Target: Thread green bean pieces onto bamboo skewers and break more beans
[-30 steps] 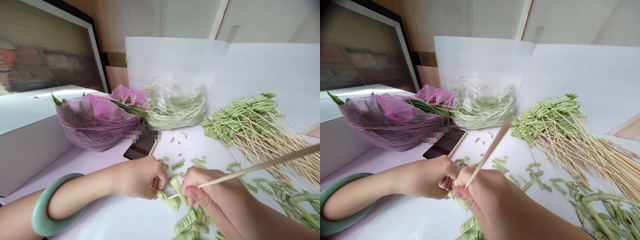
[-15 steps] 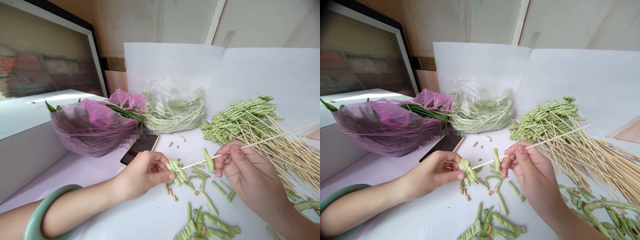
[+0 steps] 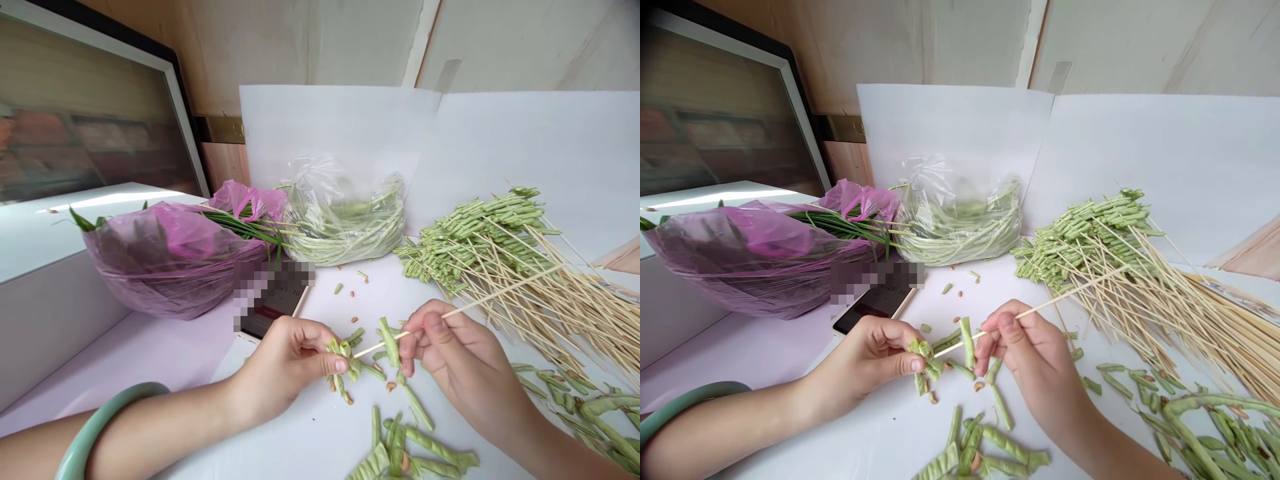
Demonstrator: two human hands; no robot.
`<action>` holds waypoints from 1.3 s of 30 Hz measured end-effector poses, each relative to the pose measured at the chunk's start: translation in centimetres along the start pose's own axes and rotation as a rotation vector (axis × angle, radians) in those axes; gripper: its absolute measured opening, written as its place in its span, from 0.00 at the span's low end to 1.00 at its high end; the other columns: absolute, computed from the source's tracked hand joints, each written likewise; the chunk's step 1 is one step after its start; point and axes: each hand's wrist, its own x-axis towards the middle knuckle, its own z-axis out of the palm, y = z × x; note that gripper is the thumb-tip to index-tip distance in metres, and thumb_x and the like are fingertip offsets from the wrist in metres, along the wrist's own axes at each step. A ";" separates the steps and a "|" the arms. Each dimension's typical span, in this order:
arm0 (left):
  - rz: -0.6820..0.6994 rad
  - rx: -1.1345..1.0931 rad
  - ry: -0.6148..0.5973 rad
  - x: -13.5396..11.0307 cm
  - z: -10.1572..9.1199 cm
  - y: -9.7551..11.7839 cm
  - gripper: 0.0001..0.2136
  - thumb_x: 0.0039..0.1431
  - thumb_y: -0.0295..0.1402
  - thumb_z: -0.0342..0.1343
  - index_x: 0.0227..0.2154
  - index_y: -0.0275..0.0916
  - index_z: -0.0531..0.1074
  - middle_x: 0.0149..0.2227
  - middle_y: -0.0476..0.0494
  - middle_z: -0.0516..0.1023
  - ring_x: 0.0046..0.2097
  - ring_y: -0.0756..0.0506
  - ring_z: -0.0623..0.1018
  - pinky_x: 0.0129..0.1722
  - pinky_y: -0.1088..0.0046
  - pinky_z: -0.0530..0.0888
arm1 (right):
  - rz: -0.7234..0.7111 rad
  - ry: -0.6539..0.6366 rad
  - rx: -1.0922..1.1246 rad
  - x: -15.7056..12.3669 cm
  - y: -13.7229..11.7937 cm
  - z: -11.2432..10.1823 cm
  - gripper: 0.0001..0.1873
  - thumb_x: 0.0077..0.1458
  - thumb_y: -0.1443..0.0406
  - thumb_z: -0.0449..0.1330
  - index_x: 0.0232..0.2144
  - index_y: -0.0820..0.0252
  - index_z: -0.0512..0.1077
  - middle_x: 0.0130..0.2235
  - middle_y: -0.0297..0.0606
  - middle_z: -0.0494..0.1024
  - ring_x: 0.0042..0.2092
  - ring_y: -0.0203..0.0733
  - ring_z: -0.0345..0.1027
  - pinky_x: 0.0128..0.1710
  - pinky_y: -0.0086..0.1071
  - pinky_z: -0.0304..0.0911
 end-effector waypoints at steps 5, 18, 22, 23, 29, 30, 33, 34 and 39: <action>0.020 -0.017 -0.027 -0.2 0.2 0.0 0.16 0.46 0.42 0.69 0.24 0.30 0.77 0.25 0.42 0.79 0.29 0.49 0.74 0.33 0.73 0.69 | 0.141 -0.075 0.021 -1.0 0.9 0.6 0.14 0.62 0.56 0.58 0.31 0.57 0.77 0.27 0.37 0.77 0.27 0.40 0.74 0.28 0.33 0.72; 0.056 -0.053 -0.008 -0.1 0.1 0.6 0.20 0.57 0.49 0.58 0.38 0.34 0.72 0.30 0.43 0.78 0.32 0.47 0.76 0.37 0.71 0.72 | 0.205 0.042 0.122 -0.4 0.0 0.7 0.13 0.55 0.55 0.65 0.29 0.59 0.77 0.25 0.38 0.77 0.27 0.41 0.74 0.27 0.32 0.72; 0.142 0.218 0.151 0.1 -0.8 2.0 0.13 0.61 0.42 0.53 0.42 0.37 0.65 0.38 0.41 0.78 0.41 0.45 0.77 0.40 0.71 0.71 | 0.130 0.197 0.077 0.8 -1.0 0.0 0.14 0.51 0.54 0.68 0.26 0.60 0.76 0.21 0.37 0.75 0.24 0.38 0.70 0.24 0.29 0.70; 0.169 0.390 0.162 0.1 -1.2 2.7 0.10 0.62 0.38 0.52 0.41 0.38 0.66 0.39 0.42 0.77 0.42 0.44 0.76 0.40 0.71 0.71 | 0.109 0.232 0.066 1.1 -1.3 -0.2 0.14 0.50 0.55 0.69 0.26 0.60 0.76 0.21 0.36 0.75 0.24 0.37 0.69 0.24 0.28 0.69; 0.025 1.449 0.028 -0.9 -3.0 6.7 0.09 0.57 0.24 0.48 0.29 0.40 0.72 0.32 0.47 0.76 0.34 0.45 0.74 0.32 0.71 0.65 | 0.063 0.314 0.036 1.4 -1.9 -0.8 0.15 0.46 0.55 0.71 0.24 0.61 0.76 0.20 0.36 0.73 0.24 0.35 0.67 0.23 0.25 0.67; -0.050 1.536 -0.008 -1.2 -3.0 6.9 0.09 0.56 0.23 0.49 0.26 0.40 0.72 0.30 0.47 0.76 0.33 0.45 0.75 0.30 0.71 0.64 | 0.064 0.316 0.030 1.4 -2.0 -0.8 0.15 0.45 0.55 0.71 0.24 0.61 0.76 0.20 0.36 0.73 0.24 0.35 0.67 0.23 0.26 0.67; -0.210 1.711 -0.117 -2.0 -2.2 6.7 0.11 0.56 0.23 0.50 0.25 0.41 0.74 0.29 0.46 0.79 0.32 0.42 0.78 0.29 0.69 0.64 | 0.071 0.317 0.011 1.3 -2.0 -0.8 0.17 0.45 0.53 0.71 0.23 0.61 0.77 0.19 0.37 0.73 0.23 0.36 0.67 0.22 0.26 0.67; -0.235 1.744 -0.134 -2.3 -1.7 6.6 0.11 0.56 0.22 0.49 0.27 0.42 0.75 0.30 0.45 0.80 0.33 0.41 0.79 0.29 0.69 0.65 | 0.073 0.315 0.006 1.3 -2.0 -0.8 0.17 0.44 0.53 0.71 0.23 0.61 0.76 0.19 0.37 0.72 0.22 0.36 0.67 0.22 0.27 0.67; -0.378 1.789 -0.138 -2.5 0.1 6.5 0.17 0.53 0.15 0.47 0.35 0.40 0.77 0.36 0.40 0.82 0.37 0.37 0.81 0.34 0.65 0.72 | 0.068 0.307 -0.025 1.5 -2.0 -0.8 0.17 0.45 0.52 0.71 0.23 0.59 0.76 0.19 0.37 0.73 0.22 0.36 0.67 0.21 0.27 0.67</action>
